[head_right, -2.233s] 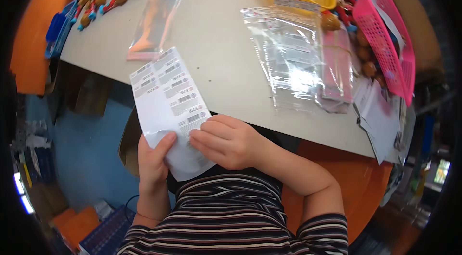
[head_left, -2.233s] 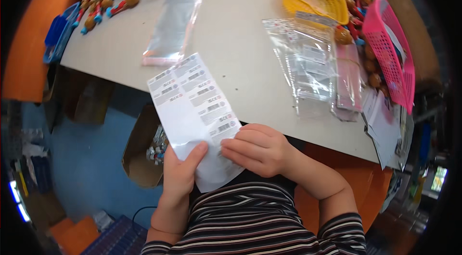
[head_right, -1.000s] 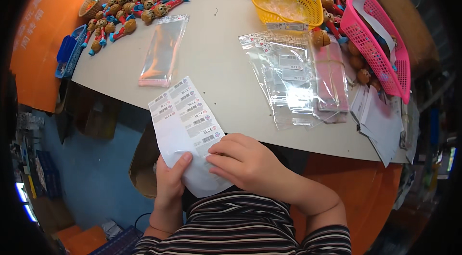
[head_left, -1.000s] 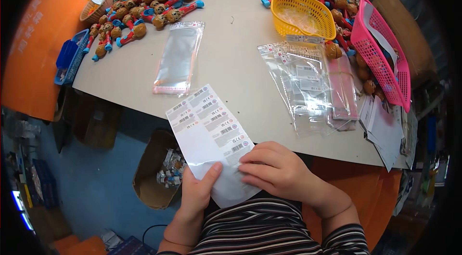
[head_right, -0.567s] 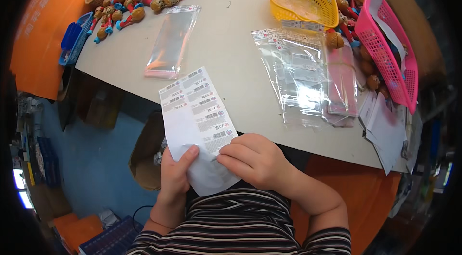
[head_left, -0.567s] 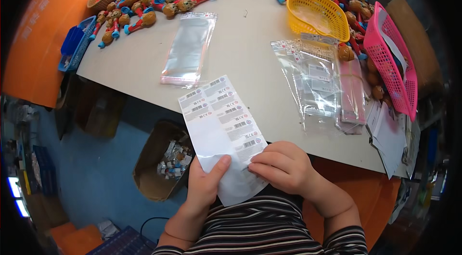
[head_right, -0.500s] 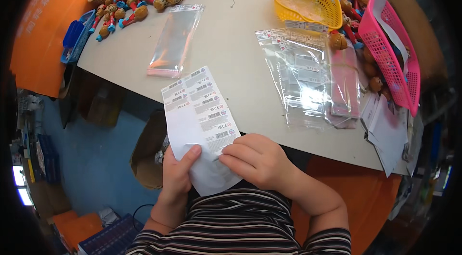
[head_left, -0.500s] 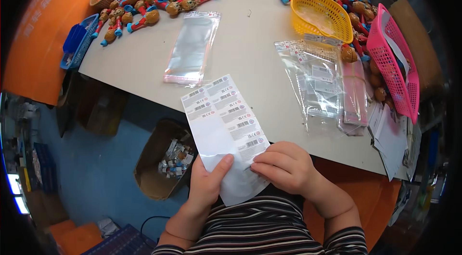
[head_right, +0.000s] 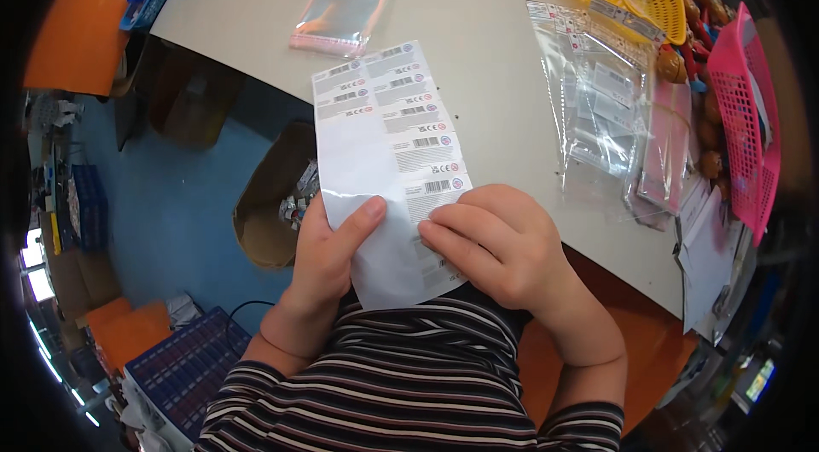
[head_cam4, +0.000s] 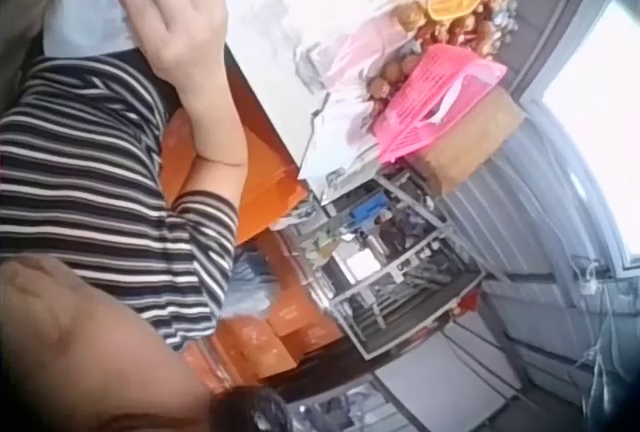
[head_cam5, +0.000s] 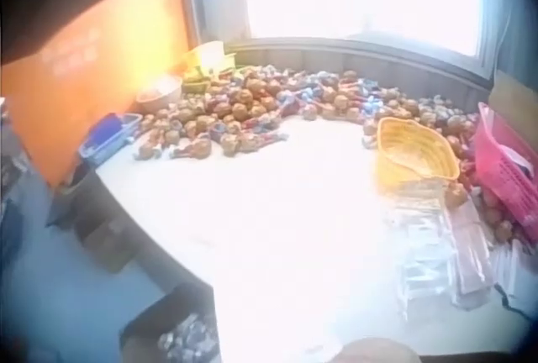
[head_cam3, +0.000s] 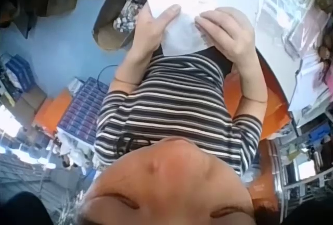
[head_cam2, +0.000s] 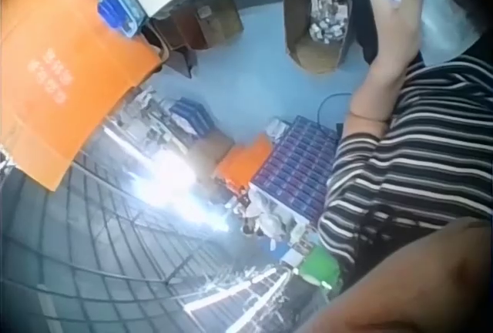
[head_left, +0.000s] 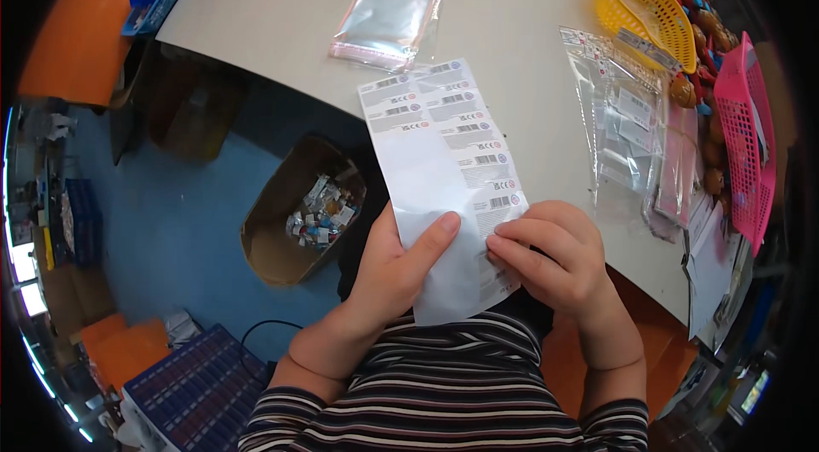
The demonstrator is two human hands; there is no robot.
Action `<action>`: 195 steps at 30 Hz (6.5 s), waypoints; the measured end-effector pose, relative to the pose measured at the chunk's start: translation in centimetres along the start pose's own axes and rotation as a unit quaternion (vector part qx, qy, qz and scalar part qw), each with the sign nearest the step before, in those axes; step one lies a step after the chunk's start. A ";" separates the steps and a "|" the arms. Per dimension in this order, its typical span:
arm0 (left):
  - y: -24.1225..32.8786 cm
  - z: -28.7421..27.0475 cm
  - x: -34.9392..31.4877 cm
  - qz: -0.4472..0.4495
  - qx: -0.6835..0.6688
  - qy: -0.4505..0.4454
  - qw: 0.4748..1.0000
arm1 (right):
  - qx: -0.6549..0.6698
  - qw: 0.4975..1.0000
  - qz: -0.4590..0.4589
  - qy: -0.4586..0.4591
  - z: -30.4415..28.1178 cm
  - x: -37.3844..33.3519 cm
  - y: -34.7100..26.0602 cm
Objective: Applying adhesive product labels onto small clear plastic bags at a factory workstation.
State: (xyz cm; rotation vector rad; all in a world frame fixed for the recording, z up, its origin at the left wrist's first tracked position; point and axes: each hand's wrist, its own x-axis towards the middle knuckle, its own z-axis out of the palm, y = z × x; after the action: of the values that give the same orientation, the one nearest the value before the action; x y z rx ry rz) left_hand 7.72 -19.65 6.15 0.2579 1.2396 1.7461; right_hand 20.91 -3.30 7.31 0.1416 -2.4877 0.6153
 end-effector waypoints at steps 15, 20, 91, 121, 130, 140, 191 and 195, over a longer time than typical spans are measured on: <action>-0.6 -0.1 0.0 0.038 0.008 -0.019 0.999 | 0.001 0.999 -0.038 0.002 0.8 -1.0 0.4; -0.7 0.0 0.1 0.039 0.021 -0.026 0.999 | 0.027 0.999 -0.033 0.002 1.0 -0.9 0.7; 9.1 -7.1 19.5 0.398 0.629 0.283 0.605 | 0.253 0.925 0.257 -0.115 1.0 1.1 1.6; 2.7 1.5 10.8 0.354 0.534 0.038 0.767 | 0.334 0.889 0.308 0.044 0.8 1.8 6.2; 7.5 3.9 11.3 0.301 0.419 -0.107 0.850 | 0.373 0.835 0.378 -0.146 -6.7 6.4 8.0; 6.5 3.1 12.6 0.171 0.295 0.034 0.940 | 0.033 0.968 0.249 -0.012 -4.3 6.8 10.4; 3.2 5.5 21.9 0.174 0.509 -0.002 0.843 | 0.222 0.783 0.582 -0.011 -1.9 6.2 16.0; 2.7 5.3 22.4 0.218 0.529 -0.001 0.820 | 0.152 0.811 0.564 -0.019 -1.6 6.0 15.9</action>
State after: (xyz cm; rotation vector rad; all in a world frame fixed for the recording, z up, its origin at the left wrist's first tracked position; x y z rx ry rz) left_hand -2.36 0.99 3.46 1.2674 2.1769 1.1900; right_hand 13.07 11.82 5.50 -1.3016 -2.2634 1.4616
